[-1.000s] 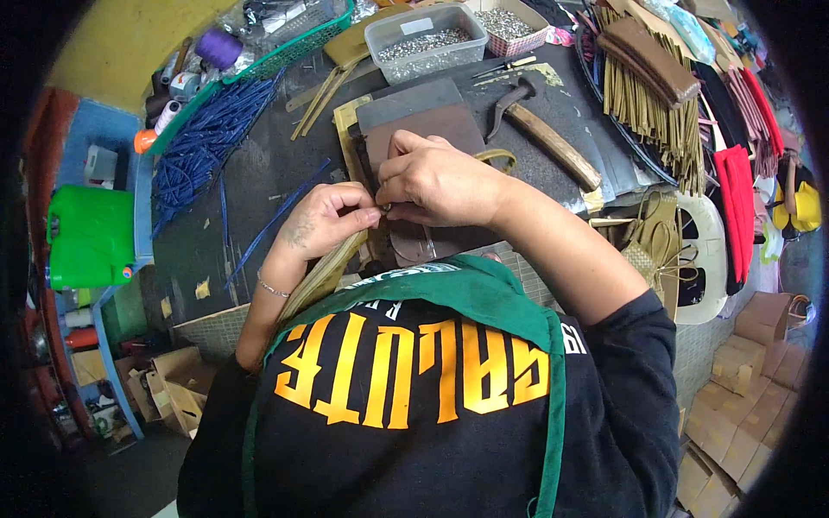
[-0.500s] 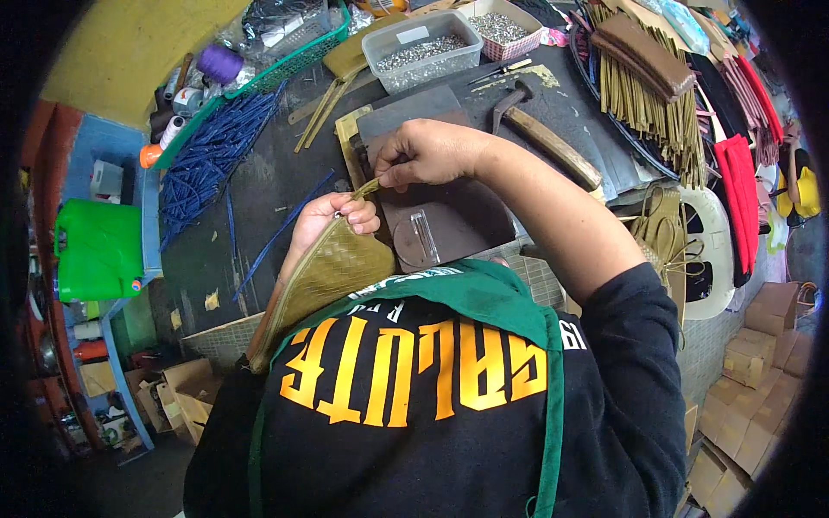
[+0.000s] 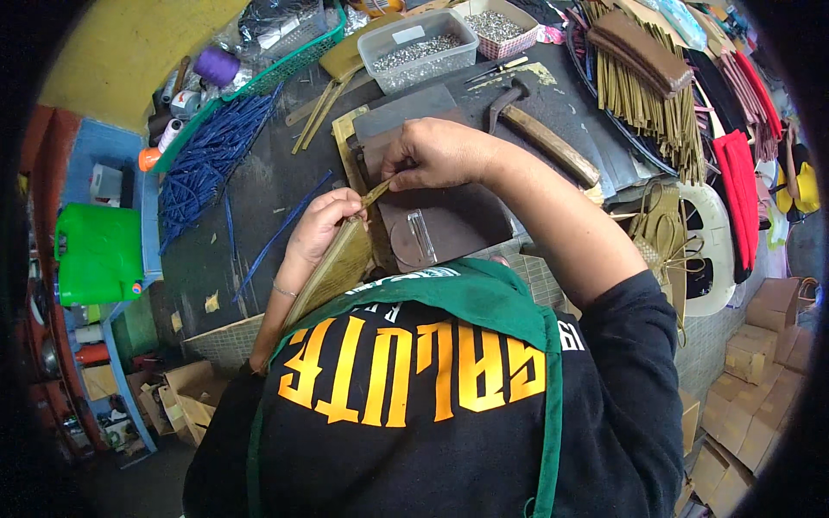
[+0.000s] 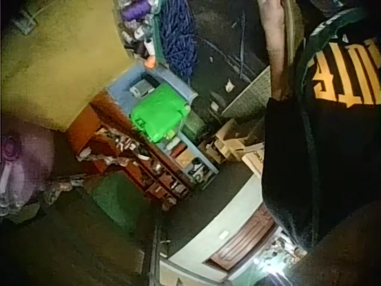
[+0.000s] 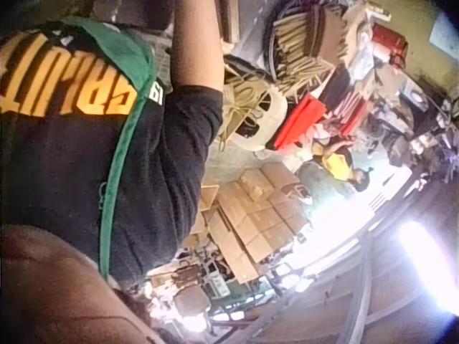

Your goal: The person secures metal fasteners to leather straps using a hammer on a metal block and attaches the straps to pouches by hand.

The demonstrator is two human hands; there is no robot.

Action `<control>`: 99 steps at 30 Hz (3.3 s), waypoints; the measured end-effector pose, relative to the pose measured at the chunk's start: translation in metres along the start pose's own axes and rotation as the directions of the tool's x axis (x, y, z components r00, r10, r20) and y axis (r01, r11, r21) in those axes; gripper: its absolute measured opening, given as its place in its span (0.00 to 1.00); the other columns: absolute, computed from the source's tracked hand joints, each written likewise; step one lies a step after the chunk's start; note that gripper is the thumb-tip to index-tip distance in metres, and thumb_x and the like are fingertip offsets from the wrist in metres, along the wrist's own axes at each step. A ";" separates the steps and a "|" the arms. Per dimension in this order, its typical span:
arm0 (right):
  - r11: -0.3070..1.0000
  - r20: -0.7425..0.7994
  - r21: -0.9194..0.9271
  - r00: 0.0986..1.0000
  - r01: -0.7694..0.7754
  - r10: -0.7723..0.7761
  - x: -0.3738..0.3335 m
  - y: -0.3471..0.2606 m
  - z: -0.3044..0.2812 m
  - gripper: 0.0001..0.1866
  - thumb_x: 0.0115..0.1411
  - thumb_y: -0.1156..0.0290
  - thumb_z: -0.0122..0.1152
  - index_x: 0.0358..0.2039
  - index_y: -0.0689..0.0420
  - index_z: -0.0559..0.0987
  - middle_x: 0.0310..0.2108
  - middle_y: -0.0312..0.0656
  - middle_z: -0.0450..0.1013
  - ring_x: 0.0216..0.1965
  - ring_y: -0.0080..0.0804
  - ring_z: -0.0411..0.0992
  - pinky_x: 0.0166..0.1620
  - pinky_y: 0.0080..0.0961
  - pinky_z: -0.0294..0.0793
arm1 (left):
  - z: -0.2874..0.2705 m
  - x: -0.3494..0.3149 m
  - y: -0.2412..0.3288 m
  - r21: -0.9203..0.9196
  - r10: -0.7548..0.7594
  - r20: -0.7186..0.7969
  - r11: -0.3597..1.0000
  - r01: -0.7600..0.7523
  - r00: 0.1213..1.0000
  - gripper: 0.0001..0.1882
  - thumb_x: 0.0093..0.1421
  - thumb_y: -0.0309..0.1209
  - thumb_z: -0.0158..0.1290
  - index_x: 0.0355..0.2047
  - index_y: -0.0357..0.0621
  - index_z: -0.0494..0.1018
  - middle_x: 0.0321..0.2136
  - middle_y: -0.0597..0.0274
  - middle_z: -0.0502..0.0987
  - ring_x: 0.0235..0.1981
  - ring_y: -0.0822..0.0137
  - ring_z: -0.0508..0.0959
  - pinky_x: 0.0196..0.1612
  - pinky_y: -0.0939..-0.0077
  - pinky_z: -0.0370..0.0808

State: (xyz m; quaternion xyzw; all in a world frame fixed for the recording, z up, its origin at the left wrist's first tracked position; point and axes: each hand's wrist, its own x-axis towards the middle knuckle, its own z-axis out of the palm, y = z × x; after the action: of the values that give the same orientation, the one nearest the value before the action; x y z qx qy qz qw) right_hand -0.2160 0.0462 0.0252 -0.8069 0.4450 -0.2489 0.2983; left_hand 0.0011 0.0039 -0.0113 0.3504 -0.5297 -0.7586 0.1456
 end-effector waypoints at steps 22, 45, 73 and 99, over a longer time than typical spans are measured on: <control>0.983 -0.276 0.083 0.944 -0.162 0.179 -0.020 -0.020 0.023 0.11 0.51 0.70 0.53 0.31 0.60 0.63 0.26 0.46 0.66 0.28 0.36 0.67 0.31 0.26 0.66 | 0.019 0.007 -0.004 0.665 0.210 -0.128 0.743 -0.073 0.969 0.12 0.47 0.34 0.52 0.20 0.35 0.70 0.12 0.58 0.69 0.15 0.73 0.67 0.21 0.77 0.65; 0.982 -0.306 -0.178 0.945 0.067 -0.120 -0.010 -0.039 0.037 0.12 0.43 0.75 0.58 0.30 0.59 0.68 0.25 0.43 0.67 0.28 0.41 0.68 0.30 0.29 0.68 | 0.019 0.002 0.000 0.711 0.446 -0.105 0.659 -0.246 0.889 0.14 0.42 0.30 0.57 0.28 0.36 0.68 0.22 0.62 0.70 0.25 0.73 0.70 0.30 0.79 0.68; 0.595 -0.683 -0.382 0.650 -0.707 0.334 -0.137 0.130 -0.007 0.25 0.54 0.64 0.45 0.53 0.50 0.55 0.33 0.51 0.67 0.34 0.46 0.67 0.36 0.37 0.67 | 0.035 0.007 -0.008 0.433 0.502 0.107 0.753 -0.495 0.858 0.08 0.48 0.22 0.53 0.22 0.36 0.63 0.24 0.60 0.72 0.26 0.77 0.71 0.29 0.85 0.70; 0.865 -0.285 -0.410 0.942 -0.289 0.179 -0.068 -0.106 -0.048 0.20 0.50 0.70 0.54 0.44 0.58 0.65 0.27 0.52 0.69 0.27 0.49 0.69 0.28 0.35 0.69 | 0.041 -0.001 0.002 0.828 0.595 0.155 0.357 -0.432 0.789 0.10 0.47 0.25 0.54 0.28 0.35 0.66 0.25 0.60 0.73 0.28 0.75 0.73 0.31 0.82 0.71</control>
State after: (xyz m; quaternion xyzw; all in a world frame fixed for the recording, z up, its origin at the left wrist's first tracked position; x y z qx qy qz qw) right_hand -0.2200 0.1382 0.1239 -0.7575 0.6177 -0.1963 0.0780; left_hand -0.0261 0.0323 -0.0007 0.2554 -0.8896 -0.2952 0.2371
